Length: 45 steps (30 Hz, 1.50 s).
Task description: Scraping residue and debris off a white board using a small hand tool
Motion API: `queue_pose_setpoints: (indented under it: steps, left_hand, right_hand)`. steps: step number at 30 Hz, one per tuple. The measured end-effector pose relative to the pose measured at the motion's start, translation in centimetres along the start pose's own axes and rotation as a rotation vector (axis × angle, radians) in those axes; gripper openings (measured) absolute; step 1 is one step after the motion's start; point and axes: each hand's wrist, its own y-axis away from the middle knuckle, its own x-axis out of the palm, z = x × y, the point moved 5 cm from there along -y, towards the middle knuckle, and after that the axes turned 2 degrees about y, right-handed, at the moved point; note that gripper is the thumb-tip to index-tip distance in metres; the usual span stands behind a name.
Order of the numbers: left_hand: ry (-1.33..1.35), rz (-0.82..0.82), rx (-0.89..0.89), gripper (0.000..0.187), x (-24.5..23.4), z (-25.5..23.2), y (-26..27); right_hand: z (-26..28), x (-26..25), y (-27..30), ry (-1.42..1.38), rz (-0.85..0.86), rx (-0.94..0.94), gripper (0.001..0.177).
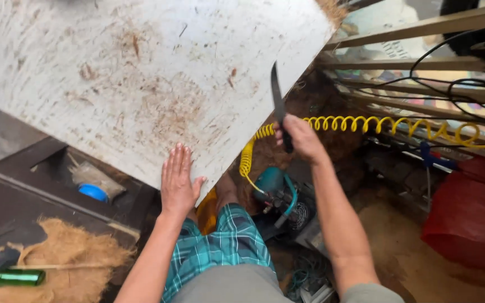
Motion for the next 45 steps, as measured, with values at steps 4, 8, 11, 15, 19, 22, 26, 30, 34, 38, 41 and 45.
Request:
queue_pose_setpoints:
  steps: [4,8,11,15,19,22,26,30,34,38,41,45]
  left_hand:
    - [0.024,0.034,0.030,0.095,-0.4,-0.3,-0.7]
    - [0.044,0.067,0.005,0.098,0.1,-0.8,0.1]
    - [0.032,0.043,0.000,0.098,-0.6,0.2,-0.1]
    - [0.030,0.059,0.019,0.096,-0.9,-0.1,-0.6]
    - [-0.010,0.082,0.023,0.096,-0.3,-0.1,0.1]
    - [0.011,0.079,0.011,0.100,-1.0,0.6,0.0]
    - [-0.016,0.075,0.018,0.097,-1.0,0.2,-0.7]
    - [-0.037,0.103,0.021,0.096,-0.1,0.4,0.0]
    - [-0.037,0.108,0.009,0.096,-0.5,0.7,0.1]
    - [-0.032,0.101,0.017,0.095,-0.3,0.4,-0.7]
    - [-0.047,0.087,0.033,0.096,-0.3,0.2,0.4]
    - [-0.079,0.035,0.123,0.084,-1.1,-0.5,0.1]
  right_hand:
    - [-5.5,0.7,-1.4,0.181,-0.006,-0.191,0.039]
    - [-10.9,-10.3,2.9,0.721,-0.594,-0.324,0.019]
    - [-10.1,-9.5,4.7,0.684,-0.756,-0.216,0.021]
    - [-4.3,4.9,3.5,0.953,-0.513,-0.471,0.027]
    - [-8.3,-0.4,2.3,1.642,-0.528,-1.123,0.017]
    - [-9.2,-11.0,3.6,0.976,-0.777,-0.211,0.028]
    - [-4.3,-3.5,3.6,1.258,-0.722,-0.627,0.017]
    - [-4.3,3.5,2.4,1.179,-0.514,-0.651,0.031]
    - [-9.2,-11.6,2.3,1.525,-0.772,-0.056,0.024]
    - [-4.0,-13.5,2.9,0.842,-0.901,-0.377,0.026]
    - [1.2,-8.1,3.1,0.812,-0.808,-0.624,0.031]
    - [4.2,-5.3,-0.9,0.919,-0.628,-0.775,0.059]
